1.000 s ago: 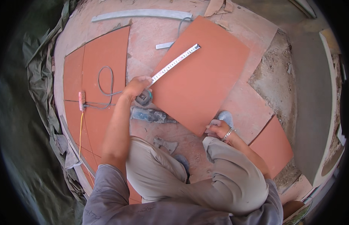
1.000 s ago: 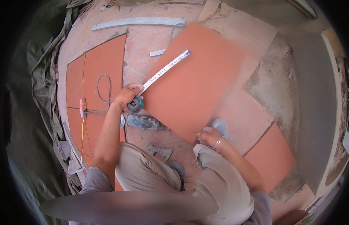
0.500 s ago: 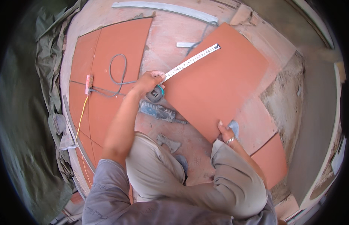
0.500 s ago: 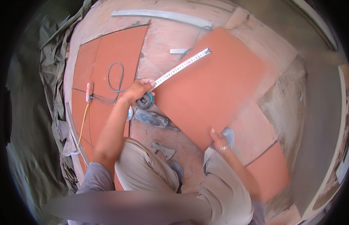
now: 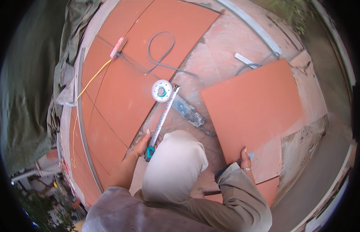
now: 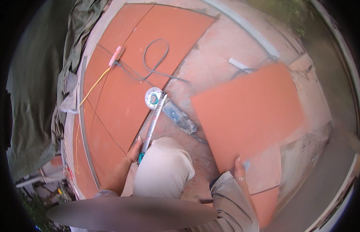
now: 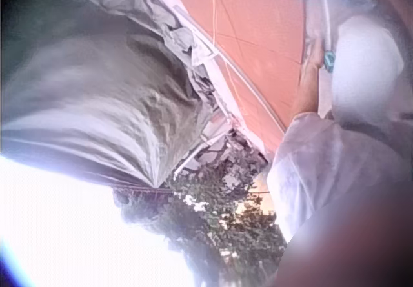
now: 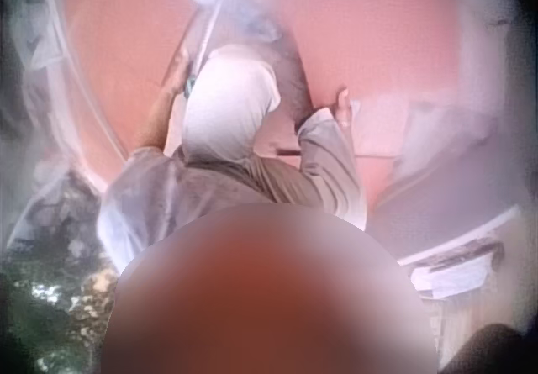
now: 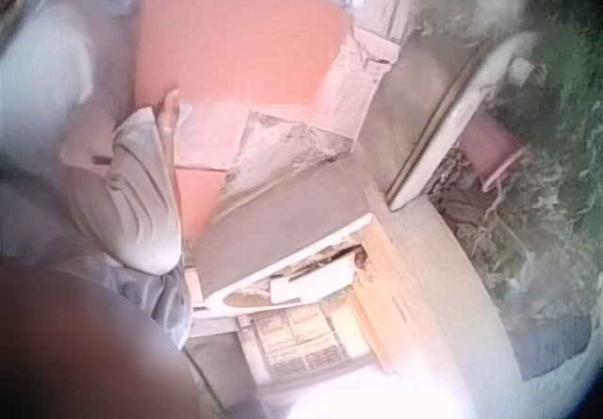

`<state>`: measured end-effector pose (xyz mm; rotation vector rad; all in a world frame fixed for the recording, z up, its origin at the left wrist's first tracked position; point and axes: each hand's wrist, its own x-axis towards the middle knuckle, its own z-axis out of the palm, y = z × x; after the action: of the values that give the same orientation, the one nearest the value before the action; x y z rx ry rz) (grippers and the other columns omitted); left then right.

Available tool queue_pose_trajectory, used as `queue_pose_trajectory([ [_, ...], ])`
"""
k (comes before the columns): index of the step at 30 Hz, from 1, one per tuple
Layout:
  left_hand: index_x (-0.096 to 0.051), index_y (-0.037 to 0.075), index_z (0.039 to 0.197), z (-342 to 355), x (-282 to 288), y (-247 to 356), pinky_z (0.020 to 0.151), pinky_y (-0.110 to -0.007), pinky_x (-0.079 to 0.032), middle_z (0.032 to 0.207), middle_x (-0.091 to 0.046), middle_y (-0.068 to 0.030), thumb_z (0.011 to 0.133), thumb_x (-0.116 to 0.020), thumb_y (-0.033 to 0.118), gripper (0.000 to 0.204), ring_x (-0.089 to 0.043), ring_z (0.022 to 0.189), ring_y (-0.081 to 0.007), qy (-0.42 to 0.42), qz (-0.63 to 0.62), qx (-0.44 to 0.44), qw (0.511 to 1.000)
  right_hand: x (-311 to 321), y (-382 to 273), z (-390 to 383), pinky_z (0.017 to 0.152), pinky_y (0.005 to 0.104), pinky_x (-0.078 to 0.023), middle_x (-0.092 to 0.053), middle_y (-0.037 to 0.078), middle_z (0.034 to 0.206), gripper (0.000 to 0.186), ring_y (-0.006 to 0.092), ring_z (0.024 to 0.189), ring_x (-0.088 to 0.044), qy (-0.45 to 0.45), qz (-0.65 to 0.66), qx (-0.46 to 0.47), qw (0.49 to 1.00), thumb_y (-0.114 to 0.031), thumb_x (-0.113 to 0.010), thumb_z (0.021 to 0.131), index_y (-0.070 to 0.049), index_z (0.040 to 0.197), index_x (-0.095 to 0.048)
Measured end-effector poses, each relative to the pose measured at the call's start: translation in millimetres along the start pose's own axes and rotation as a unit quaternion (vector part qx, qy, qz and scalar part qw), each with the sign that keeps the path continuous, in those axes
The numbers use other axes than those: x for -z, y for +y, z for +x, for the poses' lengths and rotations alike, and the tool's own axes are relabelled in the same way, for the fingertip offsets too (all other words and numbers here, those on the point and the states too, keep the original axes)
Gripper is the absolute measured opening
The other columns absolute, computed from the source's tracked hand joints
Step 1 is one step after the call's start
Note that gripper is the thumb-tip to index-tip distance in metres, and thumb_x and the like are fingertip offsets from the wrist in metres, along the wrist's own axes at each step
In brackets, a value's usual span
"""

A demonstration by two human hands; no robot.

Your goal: The person measures a terracotta tile and the surrounding floor area with a tape measure. They mark the tile with a pencil and a metal straightedge, then use an angle grinder to cut the tile along the marked line.

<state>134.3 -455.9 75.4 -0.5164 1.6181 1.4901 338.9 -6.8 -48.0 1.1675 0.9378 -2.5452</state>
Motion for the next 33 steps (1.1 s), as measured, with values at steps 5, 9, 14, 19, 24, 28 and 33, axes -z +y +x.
queue_pose_trajectory([
  [5, -0.068, 0.003, 0.108, -0.9, -16.6, -47.5, 0.072, -0.028, -0.048, 0.082, -0.065, -0.0030, 0.100, -0.027, 0.071, 0.079, -0.057, 0.073, -0.0130, 0.092, 0.056, -0.028, 0.994, -12.8, -6.5, 3.0, 0.108, 0.0486, -0.044, -0.047, 0.017, 0.147, 0.085, 0.0321, 0.132, -0.050, 0.007, -0.013, 0.006, 1.000, -0.057, -0.062, 0.094, 0.002, 0.148, -0.035],
  [9, -0.067, 0.000, 0.113, 24.9, -35.3, -13.1, 0.077, -0.033, -0.052, 0.095, -0.070, -0.0083, 0.098, -0.041, 0.066, 0.072, -0.064, 0.083, -0.0176, 0.098, 0.206, -0.091, 0.969, -29.5, -15.1, -5.9, 0.107, 0.0461, -0.045, -0.052, 0.017, 0.142, 0.083, 0.0306, 0.128, -0.054, 0.014, 0.003, -0.013, 1.000, -0.058, -0.063, 0.093, 0.002, 0.146, -0.039],
  [14, -0.063, -0.009, 0.113, 94.3, -78.4, 58.5, 0.084, -0.037, -0.052, 0.105, -0.069, -0.0174, 0.085, -0.069, 0.061, 0.076, -0.067, 0.095, -0.0229, 0.153, 0.315, 0.040, 0.936, -56.4, -25.3, -18.8, 0.105, 0.0451, -0.046, -0.057, 0.016, 0.137, 0.079, 0.0302, 0.123, -0.057, 0.024, 0.031, -0.004, 0.999, -0.055, -0.067, 0.091, 0.000, 0.144, -0.043],
  [19, -0.062, -0.013, 0.117, 132.0, -124.8, 69.9, 0.087, -0.039, -0.051, 0.116, -0.068, -0.0212, 0.077, -0.079, 0.060, 0.085, -0.067, 0.102, -0.0273, 0.143, 0.088, 0.024, 0.986, -68.5, -26.6, -23.7, 0.106, 0.0452, -0.046, -0.056, 0.015, 0.139, 0.078, 0.0303, 0.125, -0.057, 0.023, 0.037, 0.031, 0.999, -0.053, -0.067, 0.092, -0.002, 0.145, -0.043],
  [24, -0.064, -0.010, 0.119, 140.0, -131.3, 61.4, 0.087, -0.039, -0.052, 0.115, -0.069, -0.0191, 0.078, -0.080, 0.052, 0.076, -0.067, 0.102, -0.0272, 0.215, 0.099, 0.066, 0.969, -56.8, -20.8, -20.1, 0.106, 0.0450, -0.046, -0.056, 0.015, 0.139, 0.077, 0.0300, 0.125, -0.056, 0.028, 0.035, 0.003, 0.999, -0.054, -0.064, 0.093, 0.000, 0.145, -0.042],
  [28, -0.068, -0.006, 0.116, 124.1, -105.4, 61.1, 0.084, -0.039, -0.054, 0.109, -0.072, -0.0155, 0.080, -0.080, 0.043, 0.062, -0.068, 0.098, -0.0257, 0.143, 0.097, 0.025, 0.985, -43.8, -19.6, -16.0, 0.106, 0.0449, -0.046, -0.056, 0.016, 0.139, 0.078, 0.0299, 0.125, -0.056, 0.025, -0.002, 0.031, 0.999, -0.056, -0.062, 0.094, 0.002, 0.143, -0.042],
  [33, -0.069, -0.004, 0.114, 90.3, -22.9, 64.1, 0.080, -0.039, -0.054, 0.107, -0.072, -0.0145, 0.081, -0.079, 0.044, 0.059, -0.069, 0.093, -0.0250, 0.180, 0.211, 0.044, 0.960, -34.5, -17.1, -11.2, 0.101, 0.0446, -0.050, -0.059, 0.017, 0.135, 0.073, 0.0296, 0.119, -0.061, 0.023, -0.003, -0.025, 0.999, -0.055, -0.058, 0.097, 0.003, 0.141, -0.045],
])
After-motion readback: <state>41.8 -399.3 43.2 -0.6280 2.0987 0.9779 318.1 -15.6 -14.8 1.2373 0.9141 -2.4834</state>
